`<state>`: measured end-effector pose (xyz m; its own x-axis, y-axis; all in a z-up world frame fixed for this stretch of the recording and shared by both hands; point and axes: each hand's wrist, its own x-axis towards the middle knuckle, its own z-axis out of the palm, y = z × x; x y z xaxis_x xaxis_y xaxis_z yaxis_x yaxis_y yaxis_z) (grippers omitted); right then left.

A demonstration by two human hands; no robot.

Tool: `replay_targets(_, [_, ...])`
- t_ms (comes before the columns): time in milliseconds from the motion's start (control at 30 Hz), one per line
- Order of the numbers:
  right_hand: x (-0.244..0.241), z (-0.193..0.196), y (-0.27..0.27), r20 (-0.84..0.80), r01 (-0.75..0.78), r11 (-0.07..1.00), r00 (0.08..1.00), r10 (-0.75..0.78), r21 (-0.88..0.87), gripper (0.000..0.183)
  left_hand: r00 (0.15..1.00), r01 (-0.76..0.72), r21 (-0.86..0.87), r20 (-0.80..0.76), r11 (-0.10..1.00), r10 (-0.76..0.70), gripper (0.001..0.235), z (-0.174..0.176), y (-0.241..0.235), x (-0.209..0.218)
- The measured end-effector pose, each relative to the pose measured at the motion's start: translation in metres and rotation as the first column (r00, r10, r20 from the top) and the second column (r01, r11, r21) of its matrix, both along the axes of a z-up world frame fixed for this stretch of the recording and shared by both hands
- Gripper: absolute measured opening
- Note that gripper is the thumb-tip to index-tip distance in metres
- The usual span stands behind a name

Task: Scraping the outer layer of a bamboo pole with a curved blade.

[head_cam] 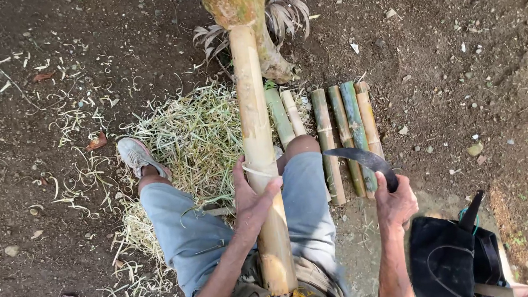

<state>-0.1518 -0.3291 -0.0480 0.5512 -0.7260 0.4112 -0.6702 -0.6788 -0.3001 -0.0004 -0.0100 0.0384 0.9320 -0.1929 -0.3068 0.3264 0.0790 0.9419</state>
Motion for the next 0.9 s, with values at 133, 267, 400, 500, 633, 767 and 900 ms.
replay_targets(133, [0.012,0.005,0.006,0.061,-0.003,1.000,0.998,0.003,0.000,0.042,0.997,-0.004,0.148,0.072,0.989,-0.006,0.102,-0.009,0.000,0.002])
replay_targets(267, [0.040,0.000,0.019,0.259,-0.060,0.971,0.966,-0.002,0.230,0.038,0.941,-0.077,0.331,0.337,0.940,-0.042,0.077,-0.014,0.009,0.003])
replay_targets(400, [0.099,0.000,0.040,0.445,-0.271,0.854,0.894,0.053,0.444,0.030,0.879,-0.057,0.387,0.456,0.920,-0.138,0.014,-0.024,0.023,0.021])
replay_targets(500, [0.152,0.015,0.070,0.608,-0.536,0.722,0.768,0.202,0.437,0.029,0.912,-0.087,0.394,0.401,0.915,-0.086,0.010,-0.056,0.036,0.056])
replay_targets(633, [0.222,0.033,0.095,0.450,-0.505,0.709,0.845,0.289,0.493,0.038,0.750,-0.403,0.692,0.624,0.599,-0.217,0.012,0.004,0.046,0.120])
replay_targets(767, [0.280,0.046,0.109,0.277,-0.488,0.716,0.873,0.402,0.499,0.049,0.497,-0.465,0.528,0.820,0.711,-0.284,0.035,-0.008,0.017,0.190])
replay_targets(900, [0.336,0.047,0.098,0.159,-0.531,0.719,0.839,0.520,0.448,0.056,0.622,-0.224,0.725,0.621,0.651,-0.477,0.037,-0.028,-0.017,0.265])
